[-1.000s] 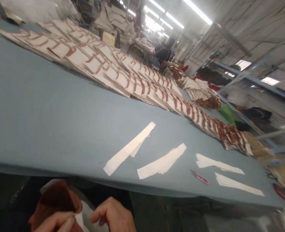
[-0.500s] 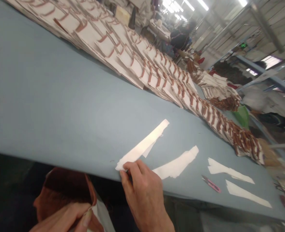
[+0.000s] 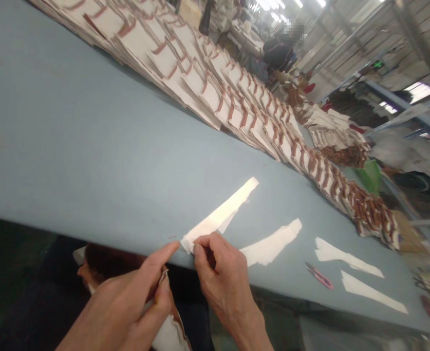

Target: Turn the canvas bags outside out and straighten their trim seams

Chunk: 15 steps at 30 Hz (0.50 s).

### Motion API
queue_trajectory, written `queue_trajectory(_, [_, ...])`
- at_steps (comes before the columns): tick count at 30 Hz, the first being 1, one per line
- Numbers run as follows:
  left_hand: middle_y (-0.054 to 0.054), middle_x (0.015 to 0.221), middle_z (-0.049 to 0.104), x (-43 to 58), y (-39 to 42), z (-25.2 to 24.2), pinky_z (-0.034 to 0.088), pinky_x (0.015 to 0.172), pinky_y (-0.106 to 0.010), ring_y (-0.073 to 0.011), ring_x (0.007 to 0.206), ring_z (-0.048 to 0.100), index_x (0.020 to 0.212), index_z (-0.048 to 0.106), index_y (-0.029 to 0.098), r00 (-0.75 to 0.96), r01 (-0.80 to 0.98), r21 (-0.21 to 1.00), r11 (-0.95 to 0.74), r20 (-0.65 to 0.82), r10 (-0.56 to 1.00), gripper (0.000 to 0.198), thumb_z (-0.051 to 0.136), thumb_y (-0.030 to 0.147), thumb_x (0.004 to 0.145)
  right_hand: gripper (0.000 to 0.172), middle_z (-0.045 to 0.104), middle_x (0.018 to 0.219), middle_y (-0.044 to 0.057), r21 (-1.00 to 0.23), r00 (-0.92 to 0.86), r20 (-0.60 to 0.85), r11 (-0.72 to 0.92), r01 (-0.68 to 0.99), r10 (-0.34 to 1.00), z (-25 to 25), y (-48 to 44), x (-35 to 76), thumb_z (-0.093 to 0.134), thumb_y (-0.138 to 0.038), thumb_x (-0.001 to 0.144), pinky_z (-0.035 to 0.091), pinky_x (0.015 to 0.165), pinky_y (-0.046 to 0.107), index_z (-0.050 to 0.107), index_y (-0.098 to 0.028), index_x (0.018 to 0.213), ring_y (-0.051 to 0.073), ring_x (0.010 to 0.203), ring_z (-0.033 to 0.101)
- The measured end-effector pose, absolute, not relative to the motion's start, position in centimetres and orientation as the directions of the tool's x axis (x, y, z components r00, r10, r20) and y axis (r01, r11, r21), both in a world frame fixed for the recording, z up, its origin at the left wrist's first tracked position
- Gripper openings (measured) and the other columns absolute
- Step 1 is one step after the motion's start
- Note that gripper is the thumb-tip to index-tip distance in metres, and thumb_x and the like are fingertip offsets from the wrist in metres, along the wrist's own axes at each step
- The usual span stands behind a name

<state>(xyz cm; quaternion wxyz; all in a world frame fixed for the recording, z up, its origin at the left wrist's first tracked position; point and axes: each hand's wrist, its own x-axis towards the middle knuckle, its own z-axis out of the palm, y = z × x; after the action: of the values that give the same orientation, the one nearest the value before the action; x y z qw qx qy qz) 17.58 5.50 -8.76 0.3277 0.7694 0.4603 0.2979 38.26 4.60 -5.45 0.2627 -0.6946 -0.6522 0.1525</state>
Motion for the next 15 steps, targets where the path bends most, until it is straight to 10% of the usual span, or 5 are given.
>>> queue_trajectory(15, [0.002,0.059,0.074,19.6,6.6,-9.0,0.053,0.052,-0.029,-0.0244,0.049,0.075,0.162,0.070,0.015,0.566,0.719,0.468,-0.515,0.036,0.823,0.067,0.039,0.016,0.102,0.028,0.052,0.067,-0.007,-0.933,0.387,-0.043,-0.176,0.314,0.921,-5.9,4.9,39.6,0.058,-0.046,0.107,0.034,0.055,0.030,0.063,-0.025,0.089,0.016,0.060,0.045])
